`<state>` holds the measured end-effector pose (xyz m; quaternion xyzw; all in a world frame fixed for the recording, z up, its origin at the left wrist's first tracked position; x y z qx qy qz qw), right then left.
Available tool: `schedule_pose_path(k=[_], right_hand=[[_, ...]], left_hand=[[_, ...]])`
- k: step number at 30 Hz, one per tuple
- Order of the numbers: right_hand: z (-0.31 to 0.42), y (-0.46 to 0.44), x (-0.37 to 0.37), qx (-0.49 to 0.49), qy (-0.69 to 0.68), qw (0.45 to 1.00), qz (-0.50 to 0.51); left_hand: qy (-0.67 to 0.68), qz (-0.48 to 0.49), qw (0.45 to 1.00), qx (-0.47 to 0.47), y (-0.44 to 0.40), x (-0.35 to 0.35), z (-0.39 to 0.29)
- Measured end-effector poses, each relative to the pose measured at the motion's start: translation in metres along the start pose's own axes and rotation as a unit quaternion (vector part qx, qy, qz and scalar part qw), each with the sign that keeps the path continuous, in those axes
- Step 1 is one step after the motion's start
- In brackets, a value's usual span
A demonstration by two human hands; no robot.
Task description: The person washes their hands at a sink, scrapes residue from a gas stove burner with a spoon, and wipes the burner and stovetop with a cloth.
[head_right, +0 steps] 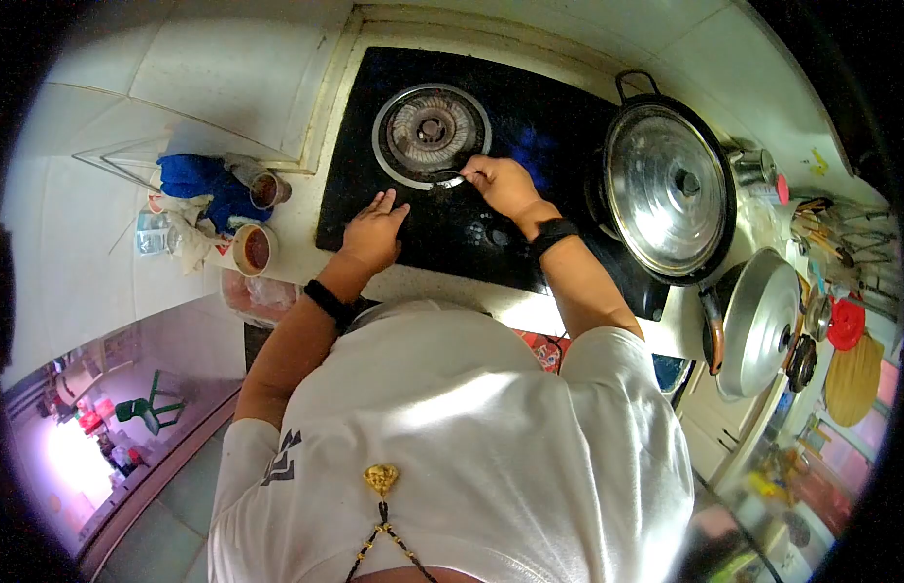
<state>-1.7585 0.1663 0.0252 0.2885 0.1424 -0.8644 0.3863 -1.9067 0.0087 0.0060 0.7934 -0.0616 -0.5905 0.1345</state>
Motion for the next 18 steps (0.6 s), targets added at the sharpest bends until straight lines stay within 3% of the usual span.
schedule_pose_path(k=[5,11,14,18], right_hand=[[0.009,0.002,0.003,0.017,0.037,0.999,0.022],[0.063,-0.028,-0.001,-0.027,0.031,0.999,-0.021],[0.093,-0.049,0.013,-0.083,0.119,0.987,-0.061],[0.105,-0.081,0.038,-0.086,0.219,0.970,-0.061]], left_hand=[[-0.004,-0.003,1.000,0.001,0.001,-0.003,0.000],[-0.002,-0.012,1.000,-0.003,0.001,-0.002,-0.001],[-0.001,-0.020,1.000,-0.014,0.002,-0.003,0.000],[0.017,-0.033,0.999,-0.001,0.005,-0.003,0.001]])
Point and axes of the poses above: each hand's wrist, its own y-axis away from the middle knuckle, its own x-axis out of the palm, z = x × y, the point moved 8 cm from there along -y, towards the middle knuckle, and after that the axes turned 2 degrees about -z, right-handed, at the moved point
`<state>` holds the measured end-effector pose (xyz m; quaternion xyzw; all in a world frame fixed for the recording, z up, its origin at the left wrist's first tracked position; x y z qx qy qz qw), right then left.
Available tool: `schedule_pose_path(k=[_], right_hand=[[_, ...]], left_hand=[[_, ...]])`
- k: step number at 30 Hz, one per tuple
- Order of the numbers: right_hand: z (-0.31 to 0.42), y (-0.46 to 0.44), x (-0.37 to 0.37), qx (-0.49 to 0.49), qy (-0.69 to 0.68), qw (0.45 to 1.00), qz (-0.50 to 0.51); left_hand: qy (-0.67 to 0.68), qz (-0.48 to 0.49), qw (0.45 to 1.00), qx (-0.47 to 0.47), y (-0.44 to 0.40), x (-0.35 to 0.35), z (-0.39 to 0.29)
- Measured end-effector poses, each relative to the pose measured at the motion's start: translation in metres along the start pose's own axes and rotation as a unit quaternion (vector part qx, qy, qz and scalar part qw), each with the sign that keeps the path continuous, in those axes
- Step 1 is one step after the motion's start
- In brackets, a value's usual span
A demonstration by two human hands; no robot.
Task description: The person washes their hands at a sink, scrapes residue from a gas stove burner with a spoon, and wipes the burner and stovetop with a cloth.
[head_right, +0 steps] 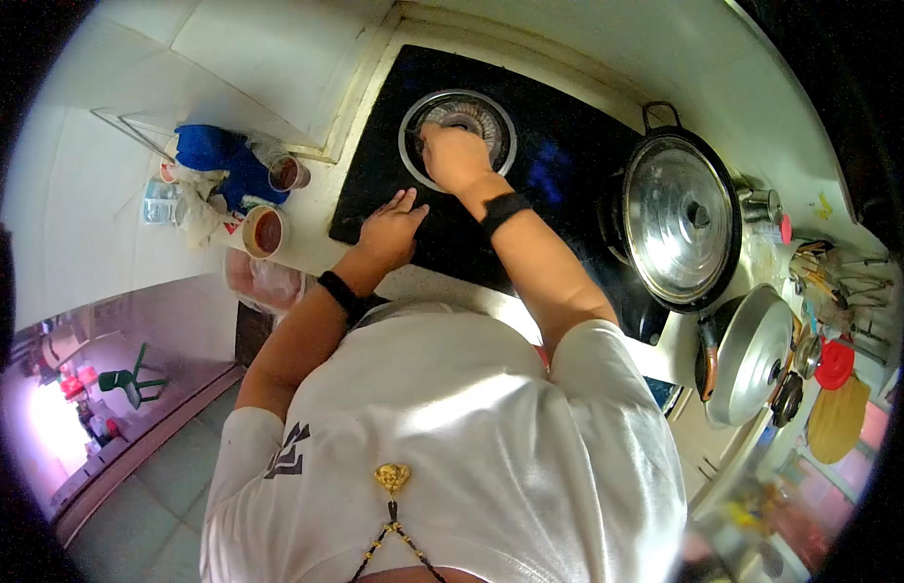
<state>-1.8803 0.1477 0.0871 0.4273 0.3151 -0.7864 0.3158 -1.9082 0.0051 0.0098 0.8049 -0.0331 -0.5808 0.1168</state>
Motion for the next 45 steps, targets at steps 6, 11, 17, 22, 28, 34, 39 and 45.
schedule_pose_path(k=[6,11,17,22,28,34,39,45], right_hand=[[0.010,-0.036,0.020,0.049,0.090,0.990,0.097],[0.015,-0.051,0.039,0.077,0.119,0.981,0.130],[0.029,-0.046,0.051,0.066,0.175,0.967,0.175],[0.020,-0.019,0.051,-0.004,0.177,0.974,0.142],[0.014,0.016,0.051,-0.081,0.168,0.979,0.076],[0.009,0.047,0.042,-0.008,0.126,0.989,0.078],[-0.008,0.065,0.032,0.061,0.032,0.997,0.034],[-0.012,0.085,0.013,0.127,-0.064,0.990,0.013]], left_hand=[[0.025,-0.014,1.000,0.003,0.001,0.000,0.002],[0.034,-0.031,0.999,0.008,0.003,-0.006,0.003],[0.062,-0.085,0.994,0.022,0.004,-0.008,0.009],[0.066,-0.073,0.994,0.045,0.011,-0.011,0.012],[0.061,-0.042,0.995,0.066,0.008,-0.003,0.018],[0.045,-0.006,0.994,0.094,0.006,0.003,0.023],[0.022,0.020,0.992,0.120,0.008,-0.002,0.025],[0.034,0.015,0.990,0.133,0.006,-0.001,0.025]])
Point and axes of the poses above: each hand's wrist, its own y-axis away from the middle knuckle, its own x-axis out of the palm, z = x × y, the point moved 8 cm from there along -y, towards the middle knuckle, and after that the axes turned 2 degrees about -z, right-handed, at the moved point
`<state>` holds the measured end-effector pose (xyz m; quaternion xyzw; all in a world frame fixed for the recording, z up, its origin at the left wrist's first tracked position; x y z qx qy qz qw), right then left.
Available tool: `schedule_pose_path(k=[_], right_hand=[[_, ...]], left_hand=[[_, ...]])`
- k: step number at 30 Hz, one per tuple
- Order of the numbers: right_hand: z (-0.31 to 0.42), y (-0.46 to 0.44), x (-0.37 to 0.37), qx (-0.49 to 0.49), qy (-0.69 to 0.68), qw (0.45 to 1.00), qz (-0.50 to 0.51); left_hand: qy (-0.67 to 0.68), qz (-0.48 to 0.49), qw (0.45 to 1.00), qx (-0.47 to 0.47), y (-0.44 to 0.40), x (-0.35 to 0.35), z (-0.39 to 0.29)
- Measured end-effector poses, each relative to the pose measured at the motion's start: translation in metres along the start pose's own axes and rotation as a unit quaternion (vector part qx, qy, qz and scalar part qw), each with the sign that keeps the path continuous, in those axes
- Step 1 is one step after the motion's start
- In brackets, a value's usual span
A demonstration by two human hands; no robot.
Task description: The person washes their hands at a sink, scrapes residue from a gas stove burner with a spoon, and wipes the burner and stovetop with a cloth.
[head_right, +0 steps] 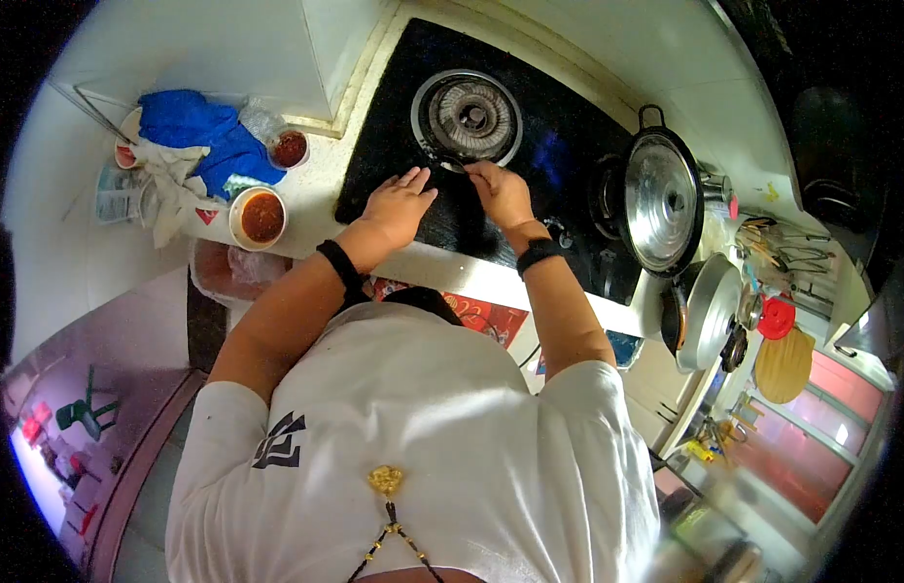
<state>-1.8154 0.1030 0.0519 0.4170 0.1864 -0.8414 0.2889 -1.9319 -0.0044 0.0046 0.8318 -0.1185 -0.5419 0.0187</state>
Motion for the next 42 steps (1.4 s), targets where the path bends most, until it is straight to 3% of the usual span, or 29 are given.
schedule_pose_path(k=[2,7,9,14,17,21,28,33,42], right_hand=[[0.009,0.006,-0.008,-0.023,0.068,0.997,0.022],[0.016,-0.003,-0.007,-0.110,0.084,0.990,-0.019],[0.029,-0.013,0.009,-0.205,0.114,0.972,-0.006],[0.019,-0.025,0.022,-0.203,0.146,0.968,-0.006],[0.005,-0.017,0.009,-0.180,0.047,0.982,0.014],[-0.008,-0.001,-0.015,-0.176,0.024,0.984,0.021],[0.009,-0.011,-0.013,-0.219,-0.006,0.975,-0.043],[-0.005,-0.015,0.007,-0.149,0.021,0.988,-0.017],[-0.003,-0.001,-0.003,-0.218,0.017,0.975,-0.038]], left_hand=[[0.000,0.005,1.000,-0.003,0.000,-0.004,0.000],[0.027,-0.002,1.000,-0.016,-0.001,-0.006,-0.003],[0.029,-0.003,0.999,-0.032,-0.003,-0.005,-0.004],[0.013,-0.001,0.998,-0.062,-0.004,-0.009,-0.009],[0.028,-0.028,0.997,-0.063,-0.005,-0.006,-0.010],[0.012,-0.029,0.997,-0.075,-0.007,-0.005,-0.010],[0.019,-0.046,0.995,-0.081,-0.009,-0.005,-0.011],[0.009,-0.029,0.996,-0.083,-0.011,0.001,-0.009],[0.008,-0.015,0.995,-0.097,-0.013,-0.001,-0.011]])
Point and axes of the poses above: each hand's wrist, its own y-axis away from the middle knuckle, its own x-axis out of the palm, z = x × y, the point moved 8 cm from there along -y, towards the middle knuckle, and after that the axes turned 2 degrees about -z, right-handed, at the moved point
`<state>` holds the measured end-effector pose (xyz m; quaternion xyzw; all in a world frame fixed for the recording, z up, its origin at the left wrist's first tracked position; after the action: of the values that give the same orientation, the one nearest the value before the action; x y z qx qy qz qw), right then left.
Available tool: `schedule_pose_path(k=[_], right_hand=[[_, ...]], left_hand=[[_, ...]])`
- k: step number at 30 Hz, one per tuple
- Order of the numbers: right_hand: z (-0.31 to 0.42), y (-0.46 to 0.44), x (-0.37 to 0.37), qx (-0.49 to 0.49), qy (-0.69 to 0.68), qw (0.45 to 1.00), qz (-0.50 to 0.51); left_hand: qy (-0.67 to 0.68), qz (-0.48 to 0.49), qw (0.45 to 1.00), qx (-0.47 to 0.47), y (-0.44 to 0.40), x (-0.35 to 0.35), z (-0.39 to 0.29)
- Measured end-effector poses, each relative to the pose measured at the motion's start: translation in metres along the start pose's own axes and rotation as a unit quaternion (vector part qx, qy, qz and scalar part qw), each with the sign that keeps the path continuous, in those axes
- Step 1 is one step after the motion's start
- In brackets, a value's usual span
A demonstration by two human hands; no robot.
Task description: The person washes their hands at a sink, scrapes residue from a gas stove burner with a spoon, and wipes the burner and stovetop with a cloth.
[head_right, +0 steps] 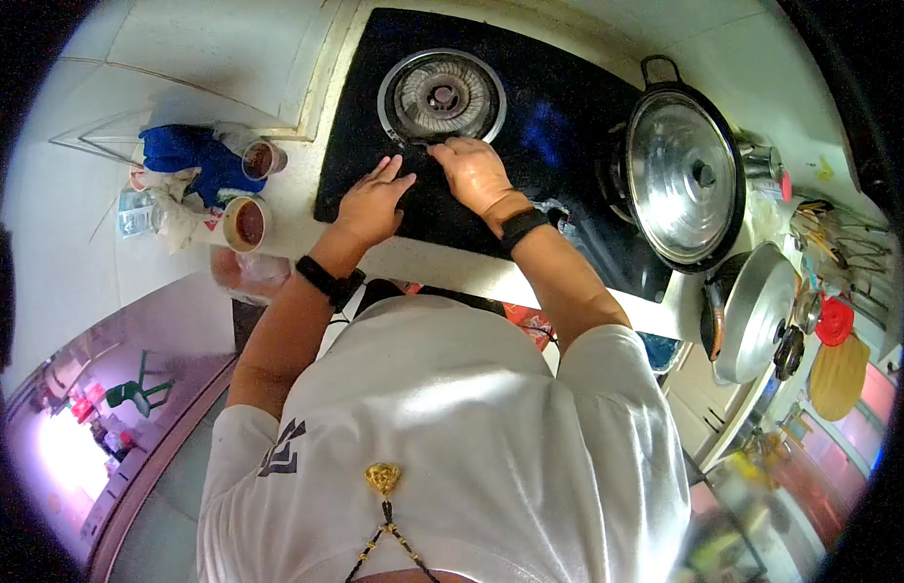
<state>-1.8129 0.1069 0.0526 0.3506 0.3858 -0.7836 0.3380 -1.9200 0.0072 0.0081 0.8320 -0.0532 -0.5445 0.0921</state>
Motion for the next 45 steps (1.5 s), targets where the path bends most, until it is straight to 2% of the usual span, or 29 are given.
schedule_pose_path(k=[2,6,8,9,10,12,15,20,25,28,31,36,38,40,42,43,45], right_hand=[[-0.004,0.003,0.004,0.015,0.014,0.999,0.027],[-0.025,0.018,-0.011,0.048,-0.025,0.998,0.017],[-0.047,0.024,-0.010,0.196,-0.165,0.965,0.064],[-0.046,0.024,-0.013,0.205,-0.168,0.961,0.078],[-0.046,0.026,-0.017,0.203,-0.167,0.962,0.076],[-0.036,0.027,-0.026,0.133,-0.136,0.980,0.060],[-0.037,0.030,-0.031,0.120,-0.114,0.986,0.020],[-0.044,0.026,-0.017,0.179,-0.077,0.980,0.028],[-0.047,0.031,-0.021,0.216,-0.179,0.959,0.030],[-0.047,0.027,-0.017,0.182,-0.108,0.977,0.018],[-0.045,0.031,-0.009,0.218,-0.188,0.957,0.031],[-0.025,-0.005,-0.030,0.182,-0.170,0.969,-0.001],[-0.018,-0.031,-0.040,0.107,-0.111,0.987,-0.034],[-0.026,-0.056,-0.045,0.098,-0.077,0.991,-0.058],[-0.041,-0.079,-0.047,0.139,-0.028,0.988,-0.055],[-0.051,-0.090,-0.045,0.112,0.023,0.992,-0.056],[-0.074,-0.109,-0.037,0.139,0.084,0.987,0.007]], left_hand=[[0.002,0.001,1.000,0.001,0.000,-0.003,0.000],[0.008,0.019,1.000,-0.009,0.000,-0.002,-0.002],[0.004,0.023,1.000,-0.012,0.000,-0.004,-0.004],[-0.002,0.033,0.999,-0.018,0.001,-0.004,-0.005],[-0.008,0.042,0.999,-0.025,0.000,-0.005,-0.004],[-0.008,0.035,0.999,-0.019,0.000,-0.003,-0.002],[-0.005,0.031,0.999,-0.017,0.001,-0.003,-0.001],[-0.007,0.039,0.999,-0.025,0.000,-0.002,-0.002],[0.006,0.020,1.000,-0.020,0.001,-0.003,-0.002],[0.003,0.015,1.000,-0.021,0.001,-0.003,-0.003],[-0.011,0.031,0.999,-0.015,0.000,0.000,-0.001],[0.011,0.001,1.000,-0.011,0.002,-0.004,-0.002],[0.003,0.010,1.000,-0.012,0.002,-0.002,-0.002],[0.012,0.003,1.000,-0.011,0.003,-0.004,-0.001],[0.018,0.007,1.000,-0.011,0.004,-0.005,-0.003],[0.017,-0.011,1.000,-0.006,0.005,-0.005,-0.002],[0.022,-0.024,0.999,0.000,0.006,-0.001,0.001]])
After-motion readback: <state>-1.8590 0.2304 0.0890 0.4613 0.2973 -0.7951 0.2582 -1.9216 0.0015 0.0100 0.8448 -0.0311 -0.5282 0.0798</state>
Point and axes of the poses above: each hand's wrist, its own y-axis away from the middle knuckle, its own x-axis out of the palm, z = x × y, the point moved 8 cm from there along -y, towards the middle knuckle, and after that the axes turned 2 degrees about -z, right-handed, at the moved point
